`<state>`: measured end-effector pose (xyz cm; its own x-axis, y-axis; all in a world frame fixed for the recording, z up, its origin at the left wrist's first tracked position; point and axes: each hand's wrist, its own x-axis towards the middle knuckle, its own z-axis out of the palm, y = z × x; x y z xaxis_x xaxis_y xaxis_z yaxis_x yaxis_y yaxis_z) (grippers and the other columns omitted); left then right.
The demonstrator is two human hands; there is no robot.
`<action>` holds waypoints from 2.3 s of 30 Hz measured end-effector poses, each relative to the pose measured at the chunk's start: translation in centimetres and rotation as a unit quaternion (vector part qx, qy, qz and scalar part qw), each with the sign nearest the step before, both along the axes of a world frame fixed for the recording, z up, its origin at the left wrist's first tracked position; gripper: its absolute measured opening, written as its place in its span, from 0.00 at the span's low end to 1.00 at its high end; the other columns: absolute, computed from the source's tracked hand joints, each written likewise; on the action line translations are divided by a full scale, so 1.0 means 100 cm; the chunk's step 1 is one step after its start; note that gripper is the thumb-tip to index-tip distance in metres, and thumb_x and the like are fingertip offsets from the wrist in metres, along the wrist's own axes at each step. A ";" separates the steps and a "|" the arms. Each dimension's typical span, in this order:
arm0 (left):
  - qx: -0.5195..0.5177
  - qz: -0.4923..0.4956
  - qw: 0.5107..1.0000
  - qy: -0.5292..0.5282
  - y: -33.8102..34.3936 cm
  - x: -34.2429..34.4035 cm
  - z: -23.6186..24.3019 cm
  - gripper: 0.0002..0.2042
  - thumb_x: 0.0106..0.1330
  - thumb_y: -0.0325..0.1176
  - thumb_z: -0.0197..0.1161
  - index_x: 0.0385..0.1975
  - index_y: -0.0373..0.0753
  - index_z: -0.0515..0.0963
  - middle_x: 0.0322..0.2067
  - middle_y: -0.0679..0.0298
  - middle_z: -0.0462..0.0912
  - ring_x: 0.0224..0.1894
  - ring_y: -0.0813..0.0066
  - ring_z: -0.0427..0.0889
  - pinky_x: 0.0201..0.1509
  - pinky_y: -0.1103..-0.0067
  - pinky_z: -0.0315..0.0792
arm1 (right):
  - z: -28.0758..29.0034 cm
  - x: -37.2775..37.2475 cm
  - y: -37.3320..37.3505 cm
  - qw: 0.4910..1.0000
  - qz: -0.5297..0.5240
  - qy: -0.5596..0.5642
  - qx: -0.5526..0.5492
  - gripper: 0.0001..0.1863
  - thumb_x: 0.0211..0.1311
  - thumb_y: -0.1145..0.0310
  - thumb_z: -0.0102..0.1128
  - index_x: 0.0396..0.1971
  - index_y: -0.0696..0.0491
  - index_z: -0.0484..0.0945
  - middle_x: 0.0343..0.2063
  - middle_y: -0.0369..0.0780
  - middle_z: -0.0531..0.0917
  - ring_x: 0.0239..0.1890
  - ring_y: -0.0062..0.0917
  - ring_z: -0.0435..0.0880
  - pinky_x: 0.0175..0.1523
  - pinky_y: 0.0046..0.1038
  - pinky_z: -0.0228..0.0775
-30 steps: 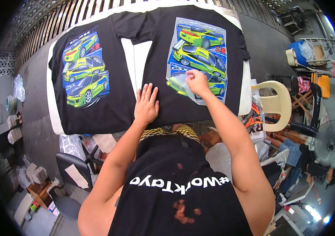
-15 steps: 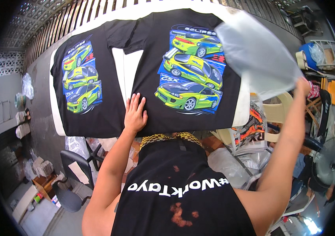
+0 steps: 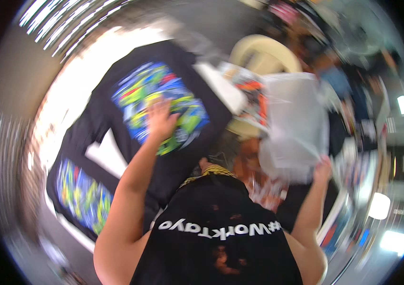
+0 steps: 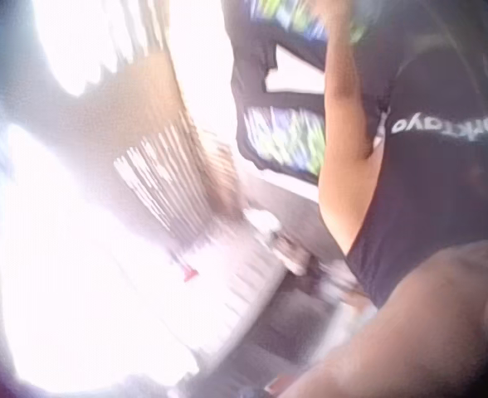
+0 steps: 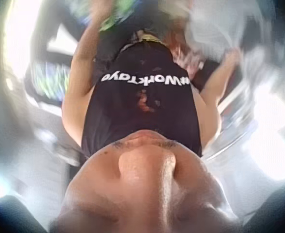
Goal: The person trims a vinyl car decal with shears, positions it onto a black t-shirt, and presses the shirt with a heat press machine before repeating the process with a different decal.
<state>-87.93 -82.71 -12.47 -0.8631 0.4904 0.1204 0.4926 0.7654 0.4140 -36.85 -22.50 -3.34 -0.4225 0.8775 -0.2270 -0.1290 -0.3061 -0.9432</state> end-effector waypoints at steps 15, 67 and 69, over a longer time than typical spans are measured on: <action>-0.224 0.074 0.972 -0.012 0.027 0.004 -0.028 0.33 0.74 0.52 0.47 0.75 0.45 0.52 0.75 0.50 0.47 0.76 0.44 0.46 0.74 0.43 0.39 | -0.133 0.105 -0.208 0.793 -0.540 0.088 -0.267 0.16 0.71 0.79 0.44 0.54 0.52 0.72 0.50 0.38 0.77 0.45 0.24 0.81 0.44 0.23 0.79; -0.044 -0.559 0.809 -0.176 0.568 0.354 0.091 0.20 0.63 0.33 0.62 0.56 0.39 0.77 0.48 0.48 0.83 0.52 0.58 0.83 0.56 0.70 0.75 | -0.104 0.212 -0.078 0.902 -0.271 -0.132 -0.310 0.18 0.63 0.75 0.56 0.54 0.58 0.78 0.46 0.46 0.84 0.47 0.31 0.84 0.47 0.34 0.81; -0.042 -0.488 0.836 -0.248 0.561 0.326 0.080 0.22 0.64 0.36 0.63 0.57 0.38 0.76 0.52 0.50 0.82 0.53 0.55 0.82 0.58 0.68 0.74 | -0.169 0.259 -0.104 0.827 -0.416 -0.067 -0.372 0.17 0.68 0.71 0.56 0.54 0.59 0.77 0.48 0.46 0.81 0.47 0.34 0.84 0.48 0.35 0.82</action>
<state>-55.31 -26.59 -4.50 0.0184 0.9788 -0.2040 0.6832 0.1367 0.7174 -10.98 -32.89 -20.22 0.3307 0.4481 -0.8306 -0.4963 -0.6660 -0.5569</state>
